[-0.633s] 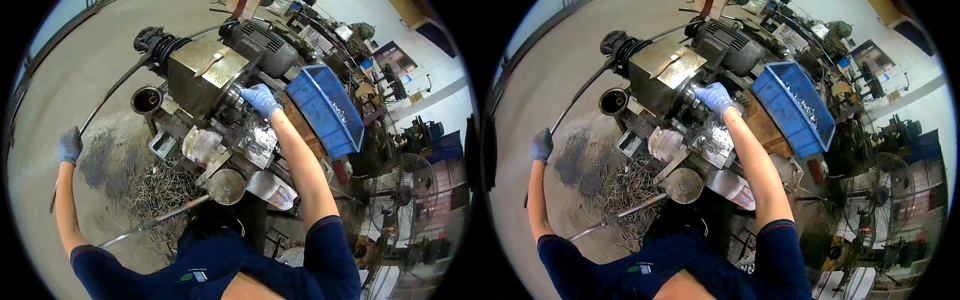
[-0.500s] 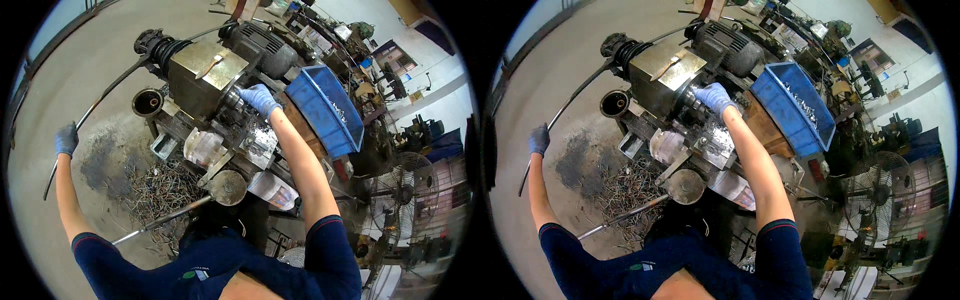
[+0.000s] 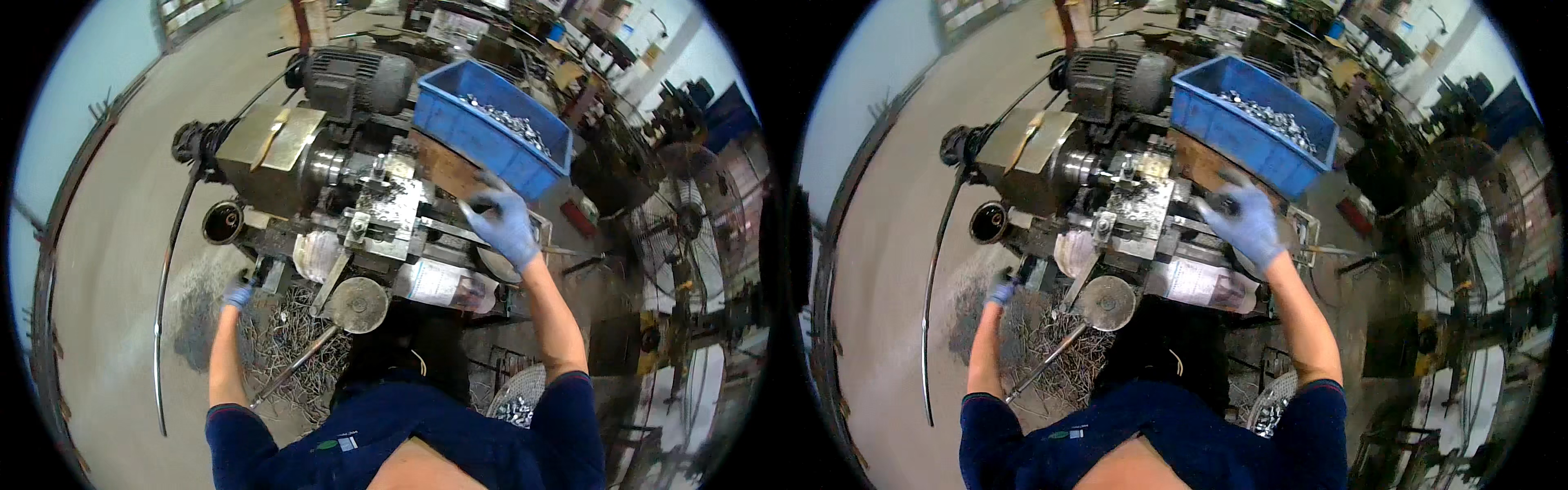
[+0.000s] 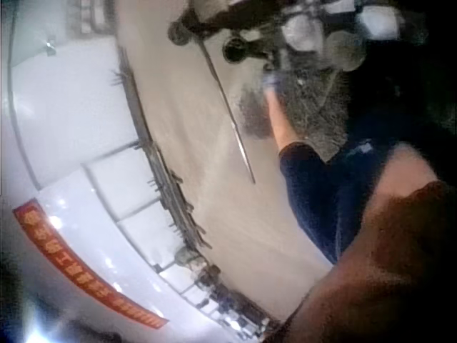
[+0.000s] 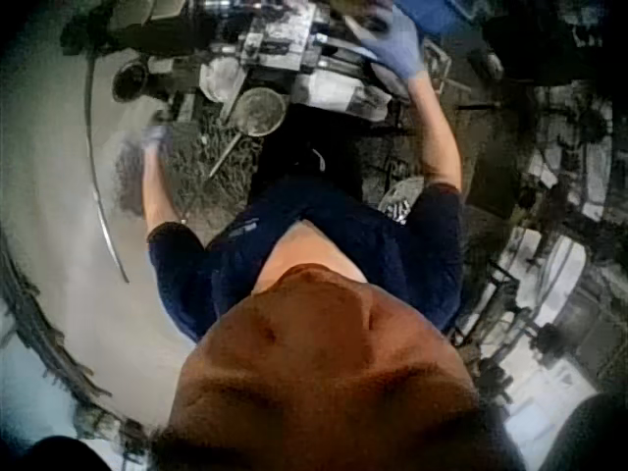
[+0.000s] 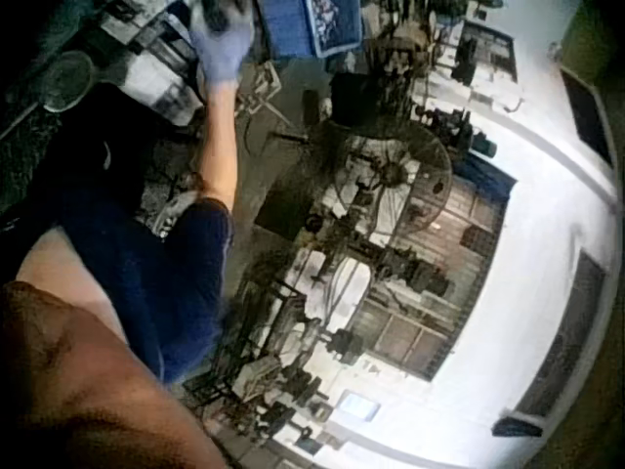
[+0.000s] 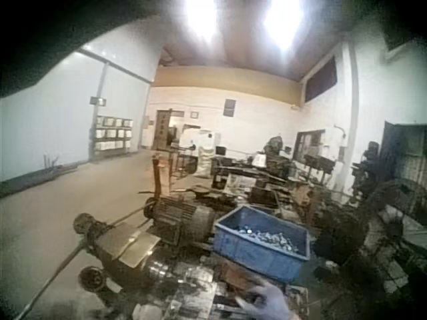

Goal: The person operates a lathe machine by loading small metal components into the chuck, securing them, and then using manual levers to machine each piece before placing the finished component into a metal bin.

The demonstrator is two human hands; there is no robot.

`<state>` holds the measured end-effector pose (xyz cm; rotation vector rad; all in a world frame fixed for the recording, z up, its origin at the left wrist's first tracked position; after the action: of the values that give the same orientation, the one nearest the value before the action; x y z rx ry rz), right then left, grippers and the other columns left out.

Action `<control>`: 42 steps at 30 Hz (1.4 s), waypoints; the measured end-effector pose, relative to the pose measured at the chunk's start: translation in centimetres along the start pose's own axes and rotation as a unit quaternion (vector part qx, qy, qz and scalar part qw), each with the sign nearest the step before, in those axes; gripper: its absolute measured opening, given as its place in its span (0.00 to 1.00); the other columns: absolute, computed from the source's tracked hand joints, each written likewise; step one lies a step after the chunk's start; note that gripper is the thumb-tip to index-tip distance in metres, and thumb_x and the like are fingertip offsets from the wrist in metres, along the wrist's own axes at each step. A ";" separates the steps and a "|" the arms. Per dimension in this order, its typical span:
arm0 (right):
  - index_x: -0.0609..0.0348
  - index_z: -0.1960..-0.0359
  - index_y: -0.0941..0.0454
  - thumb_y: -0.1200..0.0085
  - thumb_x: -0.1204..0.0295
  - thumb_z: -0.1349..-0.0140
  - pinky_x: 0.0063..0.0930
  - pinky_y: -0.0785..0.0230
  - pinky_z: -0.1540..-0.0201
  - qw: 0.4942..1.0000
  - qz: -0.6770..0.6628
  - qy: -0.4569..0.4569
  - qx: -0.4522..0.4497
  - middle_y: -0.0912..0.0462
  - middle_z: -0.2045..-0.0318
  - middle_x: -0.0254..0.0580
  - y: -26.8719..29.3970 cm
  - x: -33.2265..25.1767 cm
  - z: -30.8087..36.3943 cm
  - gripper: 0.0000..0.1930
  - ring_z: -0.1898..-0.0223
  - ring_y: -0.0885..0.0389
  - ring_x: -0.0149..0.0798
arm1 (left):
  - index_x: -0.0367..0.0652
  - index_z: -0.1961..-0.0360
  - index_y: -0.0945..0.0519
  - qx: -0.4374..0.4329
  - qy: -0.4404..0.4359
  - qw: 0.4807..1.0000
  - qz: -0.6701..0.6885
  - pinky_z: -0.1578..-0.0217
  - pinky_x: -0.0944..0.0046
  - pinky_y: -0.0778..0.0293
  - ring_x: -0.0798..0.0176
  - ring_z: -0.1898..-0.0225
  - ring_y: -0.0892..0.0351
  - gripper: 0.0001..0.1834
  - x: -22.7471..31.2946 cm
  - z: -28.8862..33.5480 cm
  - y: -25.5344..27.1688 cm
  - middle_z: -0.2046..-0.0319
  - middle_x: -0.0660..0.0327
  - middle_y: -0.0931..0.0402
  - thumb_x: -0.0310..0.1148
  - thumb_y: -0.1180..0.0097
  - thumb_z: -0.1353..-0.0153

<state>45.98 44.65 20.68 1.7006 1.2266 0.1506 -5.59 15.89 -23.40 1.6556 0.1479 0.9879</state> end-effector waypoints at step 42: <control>0.53 0.70 0.18 0.48 0.43 0.53 0.43 0.29 0.59 0.766 0.339 -0.542 -0.066 0.19 0.70 0.50 11.2 26.1 41.3 0.25 0.64 0.21 0.54 | 0.48 0.63 0.19 -0.247 -0.114 0.956 -0.108 0.64 0.52 0.28 0.44 0.66 0.23 0.14 27.6 22.5 7.3 0.70 0.48 0.22 0.37 0.44 0.53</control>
<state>90.17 38.73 -2.28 1.5942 -0.2763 -0.2946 24.14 12.20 -2.85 1.2471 -0.0701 0.5978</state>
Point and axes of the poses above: each hand's wrist, its own z-axis away from the middle knuckle, its own y-axis out of the back of the hand, x = y × z, the point moved 9 cm from there along -z, towards the middle knuckle
